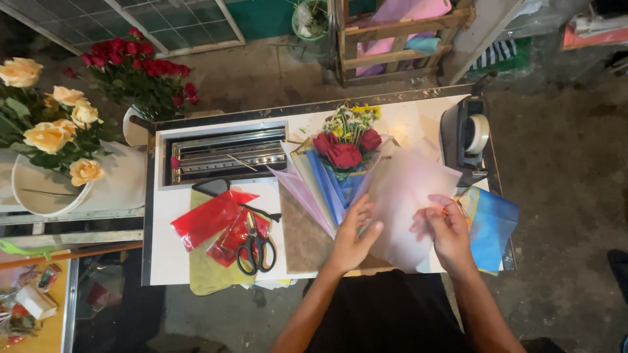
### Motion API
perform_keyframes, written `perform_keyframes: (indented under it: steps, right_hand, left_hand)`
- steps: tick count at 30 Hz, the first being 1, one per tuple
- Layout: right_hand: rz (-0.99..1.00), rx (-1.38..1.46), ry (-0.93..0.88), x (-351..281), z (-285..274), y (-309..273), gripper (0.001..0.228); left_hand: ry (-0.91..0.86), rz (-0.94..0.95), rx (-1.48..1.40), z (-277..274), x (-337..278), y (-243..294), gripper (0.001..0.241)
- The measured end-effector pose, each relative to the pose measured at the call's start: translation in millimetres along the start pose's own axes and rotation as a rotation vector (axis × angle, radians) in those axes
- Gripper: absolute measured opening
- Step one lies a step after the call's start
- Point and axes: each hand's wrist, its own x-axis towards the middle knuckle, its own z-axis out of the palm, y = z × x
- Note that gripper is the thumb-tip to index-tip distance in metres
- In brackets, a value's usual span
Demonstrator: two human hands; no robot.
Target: Wrapping a bouquet of red roses with multiple layers of decorative paper at a floral arrangement station.
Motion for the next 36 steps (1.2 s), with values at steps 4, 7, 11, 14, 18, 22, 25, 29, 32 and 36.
perform_keyframes:
  steps: [4,7,11,14,18,22,25,29,32,36]
  right_hand:
    - [-0.027,-0.031,-0.114,-10,8,-9,0.033]
    - [-0.029,-0.076,-0.135,-14,11,-16,0.036]
    - [-0.179,-0.194,-0.018,-3,-3,17,0.029]
    - [-0.219,-0.237,0.054,0,4,8,0.017]
    - [-0.192,-0.220,0.066,-1,7,-8,0.010]
    - [-0.153,-0.210,0.016,3,-1,0,0.010]
    - [-0.096,-0.245,-0.068,9,-13,10,0.013]
    - [-0.086,-0.380,-0.151,16,-6,-23,0.032]
    - [-0.177,-0.509,-0.193,28,-5,-27,0.048]
    - [-0.312,-0.668,-0.287,16,32,-81,0.061]
  left_hand:
    - [0.042,-0.086,-0.162,9,3,2,0.077]
    - [0.111,-0.144,-0.187,7,3,20,0.060]
    - [0.076,-0.095,-0.161,8,3,14,0.048]
    - [0.053,-0.048,-0.150,6,0,22,0.046]
    - [0.055,0.004,-0.058,4,2,13,0.050]
    - [-0.008,-0.096,-0.193,0,5,3,0.047]
    - [-0.040,-0.073,-0.148,-9,8,-3,0.049]
    - [-0.069,-0.022,-0.037,-24,12,-4,0.045]
    - [-0.133,-0.085,-0.029,-37,12,10,0.039]
    - [-0.218,-0.094,0.036,-48,19,18,0.035]
